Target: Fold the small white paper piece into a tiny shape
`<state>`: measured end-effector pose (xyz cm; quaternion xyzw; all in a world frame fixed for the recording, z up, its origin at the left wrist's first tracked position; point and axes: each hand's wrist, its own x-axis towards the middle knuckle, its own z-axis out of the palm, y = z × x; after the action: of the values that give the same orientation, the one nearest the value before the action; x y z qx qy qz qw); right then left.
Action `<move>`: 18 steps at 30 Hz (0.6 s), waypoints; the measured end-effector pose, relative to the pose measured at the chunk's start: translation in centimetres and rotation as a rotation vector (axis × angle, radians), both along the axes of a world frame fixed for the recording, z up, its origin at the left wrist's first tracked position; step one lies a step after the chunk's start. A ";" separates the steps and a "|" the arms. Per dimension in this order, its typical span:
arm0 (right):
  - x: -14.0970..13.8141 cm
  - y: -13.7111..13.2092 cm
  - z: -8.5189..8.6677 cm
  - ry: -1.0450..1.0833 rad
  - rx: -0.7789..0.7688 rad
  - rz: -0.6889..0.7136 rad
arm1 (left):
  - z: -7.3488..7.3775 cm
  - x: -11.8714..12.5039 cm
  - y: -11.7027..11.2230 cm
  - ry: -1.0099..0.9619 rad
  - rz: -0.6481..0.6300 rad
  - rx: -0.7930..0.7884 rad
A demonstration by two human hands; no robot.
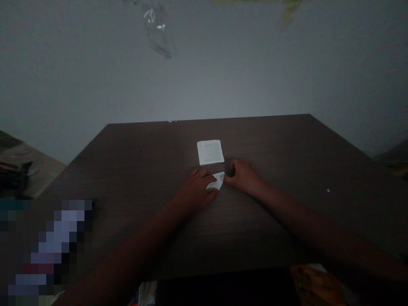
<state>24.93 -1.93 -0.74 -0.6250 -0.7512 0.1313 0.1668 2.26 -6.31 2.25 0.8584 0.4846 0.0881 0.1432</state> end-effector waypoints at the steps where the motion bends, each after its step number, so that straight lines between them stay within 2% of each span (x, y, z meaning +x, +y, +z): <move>1: 0.2 0.4 0.1 -0.006 -0.011 -0.019 | 0.0 0.0 0.0 -0.006 -0.002 0.000; 4: 0.3 0.2 -0.1 -0.016 -0.009 0.005 | -0.2 -0.1 0.0 -0.017 0.010 0.001; 9: -0.1 -1.5 -1.3 0.031 0.066 0.180 | -0.5 -0.2 0.0 -0.031 -0.004 0.011; 14: 0.5 0.7 -0.8 0.012 0.016 -0.006 | -0.5 -0.7 0.2 -0.039 -0.038 -0.006; 18: 1.0 1.3 -0.7 0.047 0.037 0.000 | -0.5 -1.5 0.2 -0.071 -0.070 -0.028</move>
<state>25.91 -0.64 -1.45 -0.6186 -0.7493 0.1319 0.1961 0.81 -6.08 1.74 0.8692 0.4499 0.1068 0.1752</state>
